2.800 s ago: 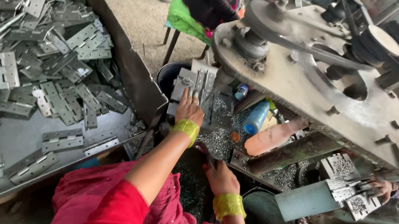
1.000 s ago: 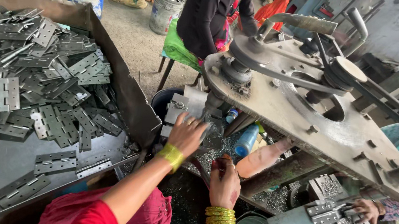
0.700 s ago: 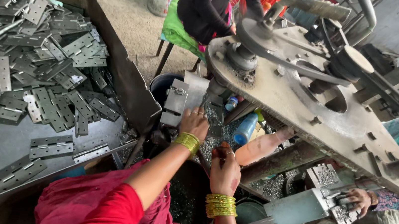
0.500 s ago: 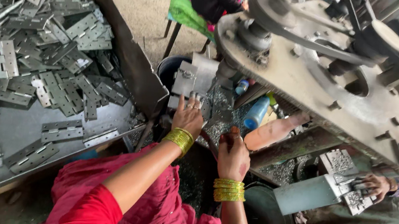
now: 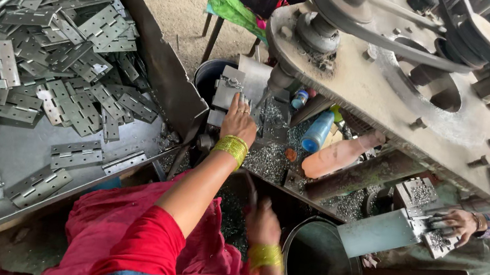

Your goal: The person repeatedly picks up small metal plates from a bin and places them into a press machine. They operate the machine's lever to process each plate and then remove the finished piece, continuing this cycle throughout the clip.

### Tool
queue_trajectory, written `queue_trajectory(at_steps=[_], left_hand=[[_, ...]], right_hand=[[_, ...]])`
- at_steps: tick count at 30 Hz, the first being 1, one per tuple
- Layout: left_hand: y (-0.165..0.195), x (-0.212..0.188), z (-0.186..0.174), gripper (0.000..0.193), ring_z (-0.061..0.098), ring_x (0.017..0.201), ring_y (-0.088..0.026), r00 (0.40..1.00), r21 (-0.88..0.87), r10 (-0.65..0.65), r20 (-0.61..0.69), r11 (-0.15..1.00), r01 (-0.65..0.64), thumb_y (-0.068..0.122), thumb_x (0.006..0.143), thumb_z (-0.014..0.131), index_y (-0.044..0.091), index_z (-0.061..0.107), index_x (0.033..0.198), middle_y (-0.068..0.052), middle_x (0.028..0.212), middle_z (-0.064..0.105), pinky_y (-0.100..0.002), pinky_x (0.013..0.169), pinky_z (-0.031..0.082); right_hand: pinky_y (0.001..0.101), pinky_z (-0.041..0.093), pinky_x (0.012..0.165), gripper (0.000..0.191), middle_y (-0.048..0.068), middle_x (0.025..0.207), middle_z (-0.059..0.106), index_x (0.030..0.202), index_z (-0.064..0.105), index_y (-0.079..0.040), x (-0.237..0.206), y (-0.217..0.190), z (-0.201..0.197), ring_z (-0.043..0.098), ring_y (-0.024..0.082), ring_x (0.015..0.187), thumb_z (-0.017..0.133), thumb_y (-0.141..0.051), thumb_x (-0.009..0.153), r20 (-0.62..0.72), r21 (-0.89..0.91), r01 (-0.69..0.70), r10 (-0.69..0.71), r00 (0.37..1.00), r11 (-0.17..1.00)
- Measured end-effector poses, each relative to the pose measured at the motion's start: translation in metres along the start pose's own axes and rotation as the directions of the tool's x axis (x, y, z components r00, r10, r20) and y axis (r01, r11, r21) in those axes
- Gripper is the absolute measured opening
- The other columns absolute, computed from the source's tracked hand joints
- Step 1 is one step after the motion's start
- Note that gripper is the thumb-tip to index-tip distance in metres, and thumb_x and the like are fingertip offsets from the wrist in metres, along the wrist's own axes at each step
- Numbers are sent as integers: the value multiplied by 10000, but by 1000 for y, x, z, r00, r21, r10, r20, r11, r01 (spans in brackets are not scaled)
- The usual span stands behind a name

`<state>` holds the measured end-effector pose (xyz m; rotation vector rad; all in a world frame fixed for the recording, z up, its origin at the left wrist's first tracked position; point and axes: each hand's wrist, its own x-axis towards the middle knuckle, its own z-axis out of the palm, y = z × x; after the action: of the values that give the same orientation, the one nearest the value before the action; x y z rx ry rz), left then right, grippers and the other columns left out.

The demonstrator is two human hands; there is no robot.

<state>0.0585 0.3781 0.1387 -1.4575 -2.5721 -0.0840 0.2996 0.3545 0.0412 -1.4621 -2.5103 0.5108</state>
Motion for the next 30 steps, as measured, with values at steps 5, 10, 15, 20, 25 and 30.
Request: queue_trajectory(at_steps=[5, 10, 15, 20, 25, 30], left_hand=[[-8, -17, 7, 488, 226, 1523, -362, 1000, -162, -5, -19, 987, 2, 333, 987, 479, 6, 661, 1299, -177, 1590, 402, -501, 1244, -1], [-15, -9, -3, 408, 204, 1529, -360, 1000, -72, 7, 27, 997, -5, 253, 1011, 471, 14, 667, 1278, -137, 1612, 372, -513, 1243, -6], [-8, 7, -4, 400, 195, 1557, -382, 994, -92, -27, 101, 995, 36, 238, 1047, 419, 54, 704, 1259, -165, 1623, 380, -508, 1257, -1], [-16, -10, -5, 431, 203, 1525, -335, 996, -111, -89, 1, 990, 89, 120, 946, 445, 86, 650, 1324, -84, 1597, 384, -585, 1225, -50], [-22, 2, -22, 423, 149, 1577, -345, 963, -71, 28, 269, 997, -9, 213, 1038, 417, 119, 603, 1406, -90, 1674, 293, -592, 1234, -98], [-14, 14, -23, 441, 133, 1544, -351, 993, -22, -74, 94, 997, 76, 223, 1010, 413, 107, 585, 1399, -106, 1660, 278, -585, 1188, -102]], right_hand=[[530, 550, 852, 529, 242, 1038, 731, 1294, 601, -106, -10, 27, 48, 699, 438, 1003, 673, -375, 844, 111, 27, -97, 93, 989, 995], [549, 530, 846, 550, 248, 1063, 701, 1235, 606, -113, 28, 10, -15, 667, 453, 1022, 711, -489, 848, 75, 2, 25, -25, 997, 1000], [538, 546, 842, 434, 240, 1039, 732, 1166, 656, -114, 20, 4, -9, 694, 447, 997, 641, -448, 890, 120, 39, -15, 10, 993, 999], [532, 540, 857, 466, 246, 1054, 729, 1199, 646, -104, 1, 12, 33, 677, 452, 1027, 659, -432, 867, 122, 35, -71, 66, 990, 997], [514, 530, 866, 545, 258, 1074, 698, 1202, 627, -113, 29, 7, -13, 659, 449, 1046, 722, -504, 834, 148, 5, -42, 41, 988, 999], [517, 549, 877, 473, 253, 1084, 726, 1217, 645, -136, 11, -6, -13, 692, 447, 1052, 640, -446, 860, 189, 35, -147, 138, 972, 988]])
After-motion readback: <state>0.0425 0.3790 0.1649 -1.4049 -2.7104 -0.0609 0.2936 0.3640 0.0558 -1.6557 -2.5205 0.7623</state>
